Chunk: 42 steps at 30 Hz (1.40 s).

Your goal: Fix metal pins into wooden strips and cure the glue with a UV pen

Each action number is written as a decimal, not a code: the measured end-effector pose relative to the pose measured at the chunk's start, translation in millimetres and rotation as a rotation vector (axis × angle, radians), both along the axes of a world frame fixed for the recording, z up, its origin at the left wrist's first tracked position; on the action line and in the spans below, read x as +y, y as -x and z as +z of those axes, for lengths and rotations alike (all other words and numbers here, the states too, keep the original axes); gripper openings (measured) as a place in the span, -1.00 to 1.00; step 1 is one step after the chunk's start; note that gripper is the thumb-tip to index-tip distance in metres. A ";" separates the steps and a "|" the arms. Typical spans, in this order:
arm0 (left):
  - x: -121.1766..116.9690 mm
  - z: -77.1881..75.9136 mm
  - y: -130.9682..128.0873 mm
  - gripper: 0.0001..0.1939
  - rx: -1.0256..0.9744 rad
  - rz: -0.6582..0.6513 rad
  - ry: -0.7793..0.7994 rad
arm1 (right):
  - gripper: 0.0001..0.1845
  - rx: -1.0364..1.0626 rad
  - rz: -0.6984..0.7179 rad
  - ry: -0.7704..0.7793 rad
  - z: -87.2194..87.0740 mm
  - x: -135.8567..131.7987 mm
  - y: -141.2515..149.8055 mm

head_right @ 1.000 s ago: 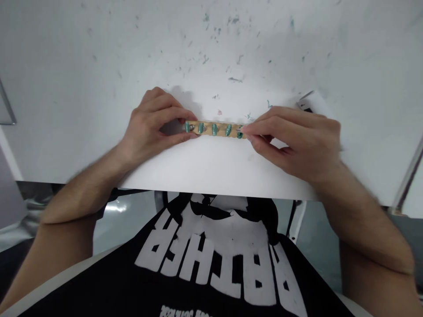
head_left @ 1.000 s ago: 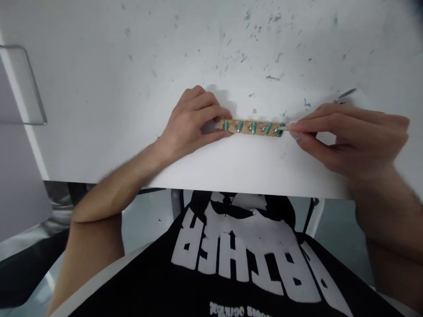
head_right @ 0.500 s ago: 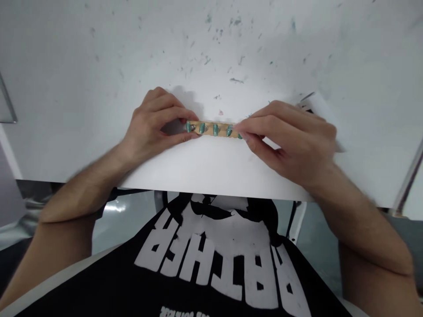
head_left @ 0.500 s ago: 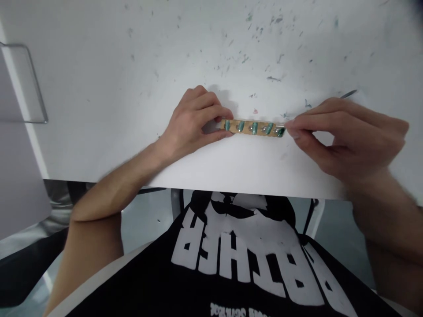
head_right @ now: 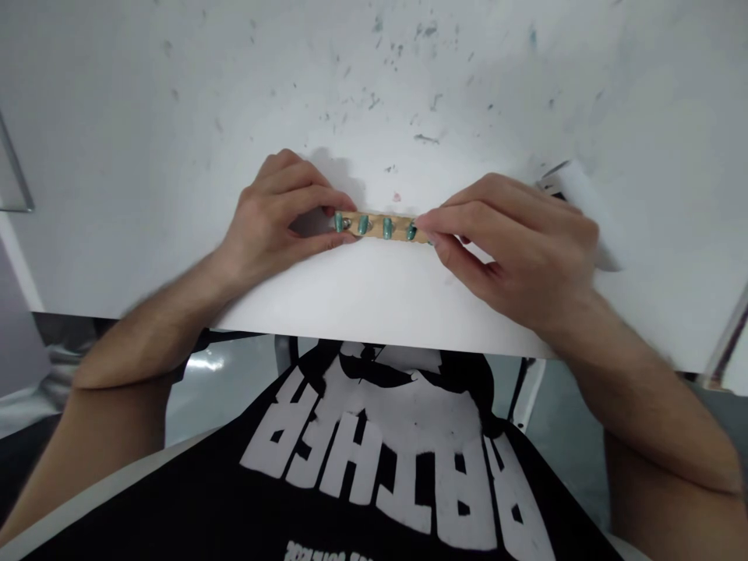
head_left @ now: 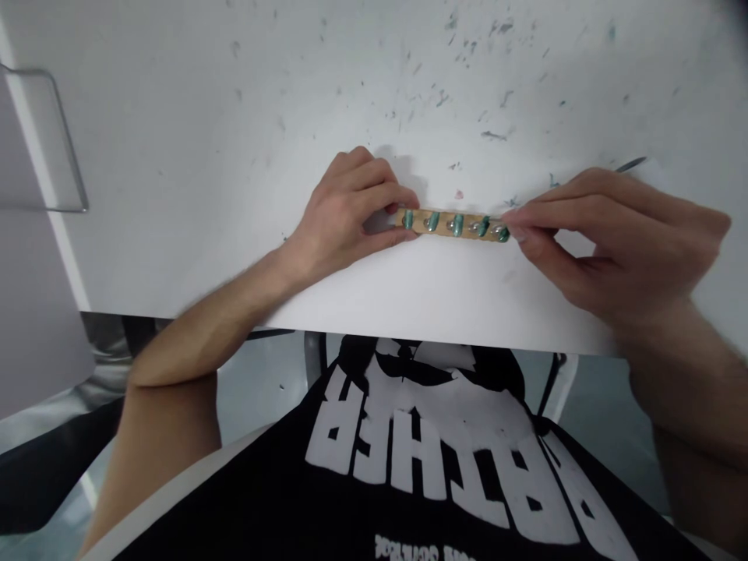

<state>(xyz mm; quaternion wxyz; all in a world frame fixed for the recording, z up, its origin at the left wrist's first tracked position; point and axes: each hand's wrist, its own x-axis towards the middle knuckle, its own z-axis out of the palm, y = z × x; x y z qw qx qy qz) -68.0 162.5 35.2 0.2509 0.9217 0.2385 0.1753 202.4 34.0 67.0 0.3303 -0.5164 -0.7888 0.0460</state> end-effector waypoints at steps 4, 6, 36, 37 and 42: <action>-0.4 1.4 -0.4 -0.78 -0.001 0.004 0.046 | -0.67 0.006 0.020 -0.013 -1.3 1.3 0.2; 0.3 0.8 -0.3 -0.79 -0.006 0.000 0.029 | -0.69 0.012 0.024 -0.036 -1.8 1.9 0.6; 0.9 -0.4 -1.5 -0.75 -0.015 0.002 0.016 | -0.68 -0.014 0.032 -0.006 -0.2 0.1 -0.1; 0.8 -0.5 -1.5 -0.76 -0.012 -0.002 0.000 | -0.68 -0.016 0.030 -0.005 -0.4 0.0 -0.3; 0.6 -1.0 -1.5 -0.77 -0.020 -0.011 0.000 | -0.68 -0.012 0.022 -0.015 -0.1 -0.9 -1.2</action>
